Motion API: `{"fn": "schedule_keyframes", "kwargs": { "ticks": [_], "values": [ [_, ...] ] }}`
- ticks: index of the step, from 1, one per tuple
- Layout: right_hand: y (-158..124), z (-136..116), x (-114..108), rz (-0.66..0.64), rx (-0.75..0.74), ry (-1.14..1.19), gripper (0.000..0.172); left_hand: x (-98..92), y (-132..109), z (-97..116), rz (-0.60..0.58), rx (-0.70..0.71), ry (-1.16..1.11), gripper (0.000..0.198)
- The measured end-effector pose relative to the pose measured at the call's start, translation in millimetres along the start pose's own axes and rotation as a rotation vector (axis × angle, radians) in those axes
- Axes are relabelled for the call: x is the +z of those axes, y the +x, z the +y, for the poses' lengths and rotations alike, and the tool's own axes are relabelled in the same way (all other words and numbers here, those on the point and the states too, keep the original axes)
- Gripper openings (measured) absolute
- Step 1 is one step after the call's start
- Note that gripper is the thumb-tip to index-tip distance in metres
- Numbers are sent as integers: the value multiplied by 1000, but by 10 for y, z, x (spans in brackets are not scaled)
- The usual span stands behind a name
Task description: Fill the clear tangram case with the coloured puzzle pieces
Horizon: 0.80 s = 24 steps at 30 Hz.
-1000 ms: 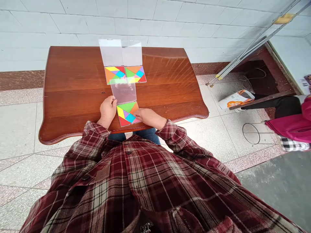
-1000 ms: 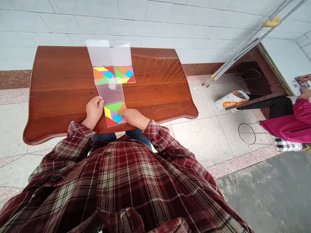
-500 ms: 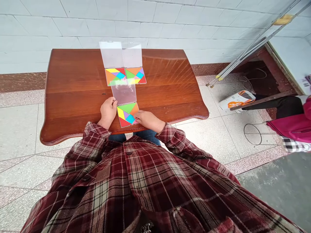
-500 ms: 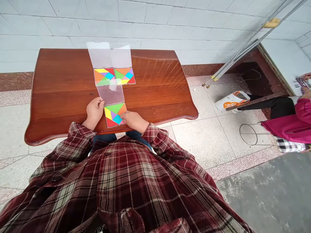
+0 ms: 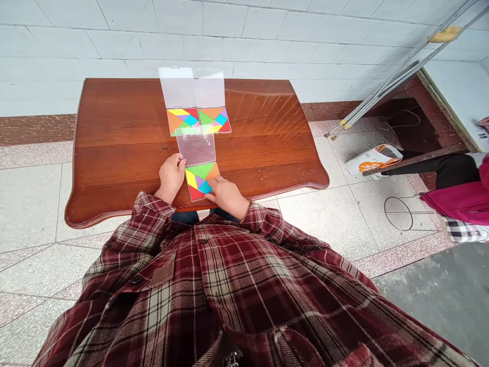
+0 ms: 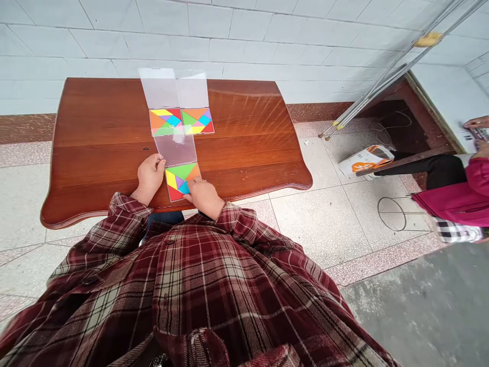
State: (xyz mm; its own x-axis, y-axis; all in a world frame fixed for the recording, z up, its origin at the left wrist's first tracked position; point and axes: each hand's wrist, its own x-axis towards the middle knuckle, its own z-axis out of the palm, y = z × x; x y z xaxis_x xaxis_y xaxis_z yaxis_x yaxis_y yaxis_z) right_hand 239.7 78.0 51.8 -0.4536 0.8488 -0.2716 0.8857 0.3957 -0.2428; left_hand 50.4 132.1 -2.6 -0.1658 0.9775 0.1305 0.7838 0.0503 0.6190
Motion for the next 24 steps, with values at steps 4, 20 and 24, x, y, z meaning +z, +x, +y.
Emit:
{"fn": "schedule_keyframes", "kwargs": {
  "ticks": [4, 20, 24],
  "values": [
    [13, 14, 4, 3, 19, 22, 33, -4, -3, 1, -7, -3, -6, 18],
    [56, 4, 2, -18, 56, 109, 33, 20, 12, -34, -2, 4, 1, 19],
    [65, 13, 39, -4, 59, 103, 33, 29, 15, -49, 3, 8, -3, 19]
  ]
}}
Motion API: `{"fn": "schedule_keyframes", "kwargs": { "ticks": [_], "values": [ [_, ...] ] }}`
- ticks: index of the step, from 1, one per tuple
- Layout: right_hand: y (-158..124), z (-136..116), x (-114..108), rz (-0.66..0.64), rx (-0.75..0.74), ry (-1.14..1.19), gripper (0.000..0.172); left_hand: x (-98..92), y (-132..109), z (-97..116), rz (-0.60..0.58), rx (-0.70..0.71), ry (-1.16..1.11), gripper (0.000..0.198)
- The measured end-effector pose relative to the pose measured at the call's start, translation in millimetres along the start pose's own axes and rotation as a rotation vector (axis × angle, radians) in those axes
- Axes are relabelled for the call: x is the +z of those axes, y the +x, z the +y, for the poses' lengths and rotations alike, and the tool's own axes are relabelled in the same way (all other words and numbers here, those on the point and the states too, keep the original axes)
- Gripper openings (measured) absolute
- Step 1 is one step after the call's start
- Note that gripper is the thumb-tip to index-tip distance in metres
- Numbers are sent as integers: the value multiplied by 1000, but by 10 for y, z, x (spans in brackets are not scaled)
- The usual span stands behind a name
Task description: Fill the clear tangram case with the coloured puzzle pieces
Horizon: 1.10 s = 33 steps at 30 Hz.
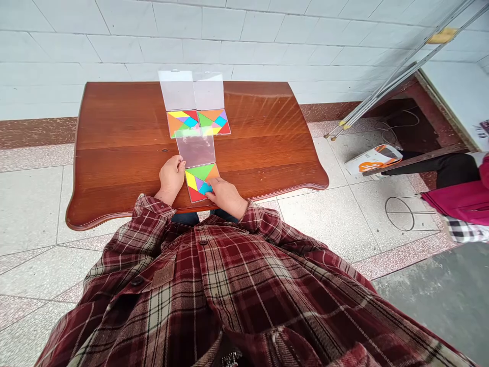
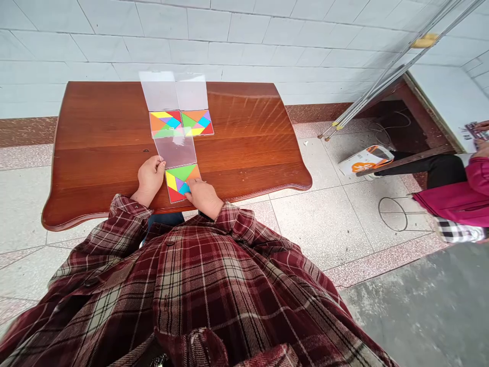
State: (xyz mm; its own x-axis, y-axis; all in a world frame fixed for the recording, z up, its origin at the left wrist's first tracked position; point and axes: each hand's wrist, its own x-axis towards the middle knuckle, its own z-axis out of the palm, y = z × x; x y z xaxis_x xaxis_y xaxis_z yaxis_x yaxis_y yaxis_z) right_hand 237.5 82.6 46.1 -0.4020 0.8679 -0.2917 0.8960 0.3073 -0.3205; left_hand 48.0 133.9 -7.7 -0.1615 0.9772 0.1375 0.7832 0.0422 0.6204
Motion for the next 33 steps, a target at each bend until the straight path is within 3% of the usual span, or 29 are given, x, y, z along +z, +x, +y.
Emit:
{"fn": "schedule_keyframes", "kwargs": {
  "ticks": [10, 18, 23, 28, 33],
  "values": [
    [2, 46, 134, 138, -10, 85, 29, 10, 3, -6, 6, 8, -20, 20],
    [62, 568, 195, 419, 94, 285, 19, -16, -6, 9, 9, -4, -58, 18],
    [66, 816, 320, 606, 102, 333, 17, 15, -2, -35, 94, 4, -143, 18],
    [70, 838, 415, 642, 50, 294, 22, -7, 51, -179, 225, -15, -245, 16],
    [69, 833, 448, 655, 7, 258, 22, -328, 170, -526, 266, -124, -276, 11]
  ]
}}
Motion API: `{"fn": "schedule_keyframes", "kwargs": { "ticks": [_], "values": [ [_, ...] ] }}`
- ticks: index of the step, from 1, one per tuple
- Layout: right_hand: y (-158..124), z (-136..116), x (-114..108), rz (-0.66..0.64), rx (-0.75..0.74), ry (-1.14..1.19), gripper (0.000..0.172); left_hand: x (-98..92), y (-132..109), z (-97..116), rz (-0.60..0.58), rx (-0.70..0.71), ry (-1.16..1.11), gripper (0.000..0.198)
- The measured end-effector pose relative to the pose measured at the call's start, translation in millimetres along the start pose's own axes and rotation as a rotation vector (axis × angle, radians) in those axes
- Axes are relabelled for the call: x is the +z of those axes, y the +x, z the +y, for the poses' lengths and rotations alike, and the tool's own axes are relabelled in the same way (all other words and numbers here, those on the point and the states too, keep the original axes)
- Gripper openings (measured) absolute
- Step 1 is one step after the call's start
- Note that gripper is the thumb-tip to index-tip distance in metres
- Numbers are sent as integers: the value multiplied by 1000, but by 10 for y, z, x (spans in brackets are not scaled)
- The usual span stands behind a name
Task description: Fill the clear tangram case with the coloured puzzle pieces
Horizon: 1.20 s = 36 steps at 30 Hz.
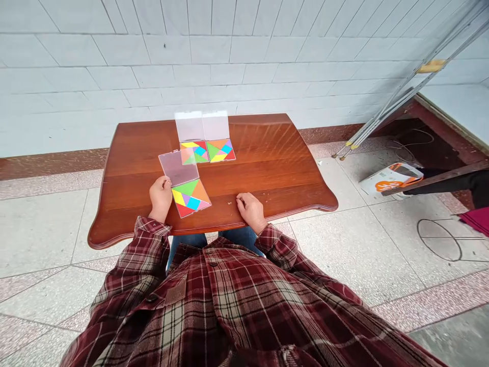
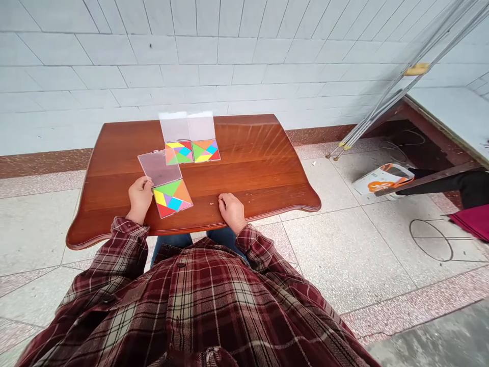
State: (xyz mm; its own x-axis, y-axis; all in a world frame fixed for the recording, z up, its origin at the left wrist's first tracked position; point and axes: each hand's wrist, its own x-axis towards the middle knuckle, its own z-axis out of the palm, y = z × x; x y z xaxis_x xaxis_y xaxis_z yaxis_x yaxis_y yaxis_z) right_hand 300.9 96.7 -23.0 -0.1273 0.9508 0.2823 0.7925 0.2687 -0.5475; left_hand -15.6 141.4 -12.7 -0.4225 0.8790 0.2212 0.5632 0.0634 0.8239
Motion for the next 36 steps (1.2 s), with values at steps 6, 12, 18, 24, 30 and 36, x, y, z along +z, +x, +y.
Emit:
{"fn": "schedule_keyframes", "kwargs": {
  "ticks": [6, 12, 18, 24, 30, 36],
  "values": [
    [-19, 27, 46, 21, -32, -2, 23, -471, 457, -307, 160, -120, 130, 10],
    [-30, 58, 80, 14, -45, -25, 24, -550, 907, -393, 191, -179, 194, 9],
    [-36, 48, 81, 38, -40, -34, 26, -487, 1174, -407, 201, -184, 170, 9],
    [-47, 55, 90, 19, -51, -60, 25, -337, 1545, -418, 192, -164, 100, 8],
    [-65, 29, 58, 10, -35, -75, 23, -36, 1934, -400, 126, -199, -18, 10],
    [-97, 22, 39, -2, -15, -60, 21, 149, 2030, -307, 47, -190, -63, 10]
  ]
}}
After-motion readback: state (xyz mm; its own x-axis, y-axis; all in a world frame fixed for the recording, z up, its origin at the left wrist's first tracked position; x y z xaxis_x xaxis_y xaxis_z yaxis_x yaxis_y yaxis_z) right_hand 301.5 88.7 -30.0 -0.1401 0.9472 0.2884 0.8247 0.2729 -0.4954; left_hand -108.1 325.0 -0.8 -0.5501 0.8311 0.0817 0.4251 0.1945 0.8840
